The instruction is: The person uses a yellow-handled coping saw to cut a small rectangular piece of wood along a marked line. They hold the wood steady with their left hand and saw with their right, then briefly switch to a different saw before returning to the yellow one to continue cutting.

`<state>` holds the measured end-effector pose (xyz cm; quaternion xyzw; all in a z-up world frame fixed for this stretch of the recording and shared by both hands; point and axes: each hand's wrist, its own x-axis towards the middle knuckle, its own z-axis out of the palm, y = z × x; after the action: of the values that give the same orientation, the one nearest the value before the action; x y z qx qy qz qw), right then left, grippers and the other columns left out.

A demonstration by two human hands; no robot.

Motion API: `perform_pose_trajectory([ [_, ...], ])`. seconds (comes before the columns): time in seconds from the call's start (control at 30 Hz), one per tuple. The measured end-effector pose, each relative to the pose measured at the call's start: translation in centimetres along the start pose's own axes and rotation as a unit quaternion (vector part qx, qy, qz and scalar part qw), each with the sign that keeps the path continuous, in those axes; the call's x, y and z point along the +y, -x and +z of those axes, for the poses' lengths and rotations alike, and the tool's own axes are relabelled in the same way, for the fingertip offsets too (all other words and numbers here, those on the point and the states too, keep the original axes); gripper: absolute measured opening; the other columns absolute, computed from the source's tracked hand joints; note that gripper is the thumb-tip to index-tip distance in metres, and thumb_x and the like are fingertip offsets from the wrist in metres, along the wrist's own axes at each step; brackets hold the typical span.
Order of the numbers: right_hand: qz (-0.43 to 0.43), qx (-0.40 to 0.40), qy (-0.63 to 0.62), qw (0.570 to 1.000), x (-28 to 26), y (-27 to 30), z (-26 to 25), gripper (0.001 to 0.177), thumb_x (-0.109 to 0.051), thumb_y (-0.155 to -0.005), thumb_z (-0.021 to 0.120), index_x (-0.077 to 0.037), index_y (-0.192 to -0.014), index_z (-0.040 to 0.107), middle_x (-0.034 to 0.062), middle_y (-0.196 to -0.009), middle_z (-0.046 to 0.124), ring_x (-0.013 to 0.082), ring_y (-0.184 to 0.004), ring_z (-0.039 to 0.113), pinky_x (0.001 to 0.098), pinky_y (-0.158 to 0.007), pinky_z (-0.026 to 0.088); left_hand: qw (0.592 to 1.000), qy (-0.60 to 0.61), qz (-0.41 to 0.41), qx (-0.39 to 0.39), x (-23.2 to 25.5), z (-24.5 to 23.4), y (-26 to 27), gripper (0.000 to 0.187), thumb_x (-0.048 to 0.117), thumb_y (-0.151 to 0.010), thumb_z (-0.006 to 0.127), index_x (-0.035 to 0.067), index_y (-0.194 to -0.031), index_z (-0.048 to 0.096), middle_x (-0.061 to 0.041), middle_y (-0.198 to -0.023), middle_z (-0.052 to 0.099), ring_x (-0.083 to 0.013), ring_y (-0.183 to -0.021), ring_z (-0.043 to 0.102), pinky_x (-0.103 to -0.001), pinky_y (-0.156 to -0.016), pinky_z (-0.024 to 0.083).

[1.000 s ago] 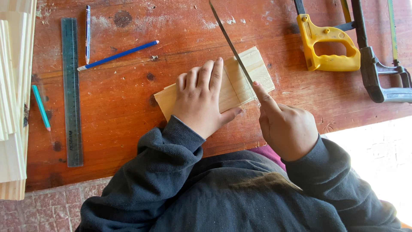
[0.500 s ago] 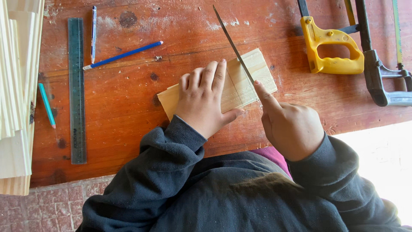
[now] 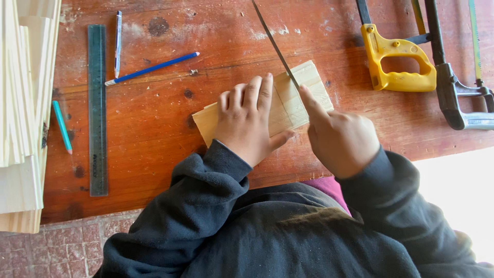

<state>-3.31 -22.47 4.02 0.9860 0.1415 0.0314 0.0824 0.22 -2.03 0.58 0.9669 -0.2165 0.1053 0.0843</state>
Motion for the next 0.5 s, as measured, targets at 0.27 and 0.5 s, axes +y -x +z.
perform_pose_trajectory([
  [0.27, 0.002, -0.002, -0.016, 1.0, 0.3, -1.0, 1.0, 0.071, -0.023, -0.09, 0.056, -0.025, -0.16, 0.049, 0.004, -0.057, 0.064, 0.032, -0.041, 0.06, 0.0482, -0.038, 0.047, 1.0, 0.002, 0.016, 0.001, -0.1, 0.0, 0.1, 0.119, 0.095, -0.078, 0.059, 0.005, -0.154, 0.04, -0.009, -0.146, 0.051, -0.0295, -0.113, 0.052, -0.046, -0.09, 0.041],
  [0.5, 0.009, -0.033, 0.0, 0.999, 0.1, -0.4, -0.4, 0.073, -0.023, -0.088, 0.056, -0.029, -0.16, 0.049, 0.0053, -0.053, 0.064, 0.0361, -0.039, 0.06, 0.0511, -0.039, 0.048, 1.0, 0.005, -0.001, -0.005, 0.0, 0.2, 0.0, 0.117, 0.093, -0.078, 0.057, 0.006, -0.154, 0.041, -0.011, -0.146, 0.053, -0.0305, -0.116, 0.053, -0.048, -0.092, 0.042],
])
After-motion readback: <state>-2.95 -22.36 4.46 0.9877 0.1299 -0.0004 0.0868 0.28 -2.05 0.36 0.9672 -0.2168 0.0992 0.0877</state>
